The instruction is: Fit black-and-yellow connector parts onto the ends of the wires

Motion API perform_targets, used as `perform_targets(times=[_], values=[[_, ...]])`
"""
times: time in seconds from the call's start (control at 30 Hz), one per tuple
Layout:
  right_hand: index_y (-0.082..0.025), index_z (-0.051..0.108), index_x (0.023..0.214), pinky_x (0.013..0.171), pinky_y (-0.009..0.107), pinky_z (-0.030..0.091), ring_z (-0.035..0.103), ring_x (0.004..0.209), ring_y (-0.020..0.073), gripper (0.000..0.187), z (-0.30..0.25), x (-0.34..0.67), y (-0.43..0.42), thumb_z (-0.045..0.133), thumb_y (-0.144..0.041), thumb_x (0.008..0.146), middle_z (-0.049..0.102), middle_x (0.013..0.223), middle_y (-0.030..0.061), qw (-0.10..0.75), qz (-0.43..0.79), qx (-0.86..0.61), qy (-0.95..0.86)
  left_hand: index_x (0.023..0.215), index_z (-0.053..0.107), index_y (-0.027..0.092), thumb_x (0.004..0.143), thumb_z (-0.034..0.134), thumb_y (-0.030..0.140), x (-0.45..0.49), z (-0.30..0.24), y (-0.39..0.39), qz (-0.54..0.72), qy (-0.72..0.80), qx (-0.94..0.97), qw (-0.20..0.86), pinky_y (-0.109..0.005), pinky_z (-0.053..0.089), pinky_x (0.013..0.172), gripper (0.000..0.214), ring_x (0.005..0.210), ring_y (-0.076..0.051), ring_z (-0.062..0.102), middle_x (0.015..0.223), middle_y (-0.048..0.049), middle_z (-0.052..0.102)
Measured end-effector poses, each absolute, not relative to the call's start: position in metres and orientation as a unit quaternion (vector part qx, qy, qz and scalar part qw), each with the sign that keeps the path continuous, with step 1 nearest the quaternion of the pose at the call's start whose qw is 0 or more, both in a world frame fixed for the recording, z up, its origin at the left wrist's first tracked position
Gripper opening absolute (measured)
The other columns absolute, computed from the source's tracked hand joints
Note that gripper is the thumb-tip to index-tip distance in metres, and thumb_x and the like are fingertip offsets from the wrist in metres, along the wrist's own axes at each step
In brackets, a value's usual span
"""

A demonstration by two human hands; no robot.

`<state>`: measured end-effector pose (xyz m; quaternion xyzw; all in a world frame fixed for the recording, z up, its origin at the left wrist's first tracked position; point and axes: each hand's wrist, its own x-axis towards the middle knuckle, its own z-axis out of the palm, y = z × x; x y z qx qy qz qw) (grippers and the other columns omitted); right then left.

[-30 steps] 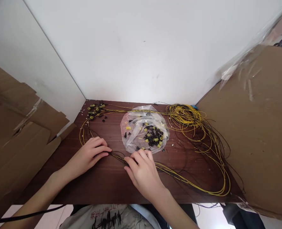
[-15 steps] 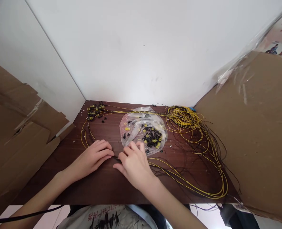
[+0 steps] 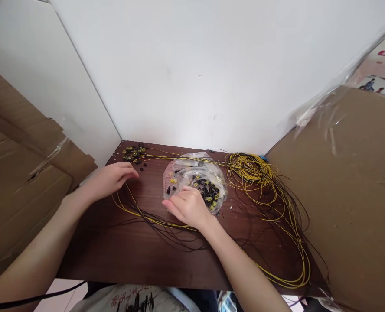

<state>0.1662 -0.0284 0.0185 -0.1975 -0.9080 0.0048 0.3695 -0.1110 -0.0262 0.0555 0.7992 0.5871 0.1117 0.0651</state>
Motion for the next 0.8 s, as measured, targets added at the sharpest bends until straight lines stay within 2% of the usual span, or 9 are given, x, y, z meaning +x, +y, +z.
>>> perform_targets(times=[0.1,0.2,0.37,0.5,0.8], values=[[-0.018,0.040,0.050,0.052,0.026,0.025,0.027,0.046,0.0093,0.045,0.011,0.169,-0.029,0.044,-0.024,0.094,0.036,0.045,-0.0041,0.392,0.046,-0.204,-0.896,0.081,0.067,0.020,0.076,0.037,0.011,-0.106,0.055,-0.026,0.110,0.563,0.813,0.101,-0.026,0.045,0.075,0.031,0.081,-0.016,0.059,0.089,-0.0027,0.066],[-0.018,0.040,0.050,0.051,0.026,0.023,0.030,0.045,0.0088,0.044,0.012,0.170,-0.030,0.044,-0.022,0.094,0.036,0.044,-0.0040,0.407,0.074,-0.217,-0.884,0.072,0.064,0.018,0.071,0.041,0.009,-0.110,0.053,-0.030,0.110,0.537,0.824,0.143,-0.025,0.044,0.069,0.024,0.072,-0.015,0.057,0.080,-0.0019,0.064],[-0.018,0.036,0.049,0.050,0.026,0.021,0.028,0.044,0.0081,0.045,0.012,0.166,-0.033,0.045,-0.020,0.092,0.033,0.044,-0.0045,0.404,0.080,-0.214,-0.886,0.079,0.067,0.018,0.076,0.053,0.020,-0.124,0.048,-0.038,0.123,0.498,0.836,0.195,-0.026,0.045,0.077,0.014,0.081,-0.016,0.057,0.086,-0.0031,0.062],[-0.017,0.036,0.049,0.050,0.026,0.021,0.027,0.045,0.0079,0.044,0.008,0.163,-0.036,0.046,-0.021,0.092,0.033,0.045,-0.0044,0.378,0.086,-0.215,-0.897,0.077,0.068,0.018,0.078,0.056,0.025,-0.128,0.046,-0.040,0.130,0.487,0.837,0.211,-0.027,0.045,0.083,0.014,0.084,-0.016,0.058,0.088,-0.0037,0.062],[-0.017,0.036,0.049,0.050,0.026,0.020,0.026,0.046,0.0080,0.044,0.011,0.163,-0.041,0.046,-0.021,0.092,0.034,0.046,-0.0038,0.370,0.083,-0.206,-0.902,0.075,0.069,0.019,0.083,0.056,0.027,-0.127,0.044,-0.040,0.136,0.485,0.839,0.206,-0.027,0.044,0.081,0.018,0.084,-0.015,0.058,0.087,-0.0037,0.062]])
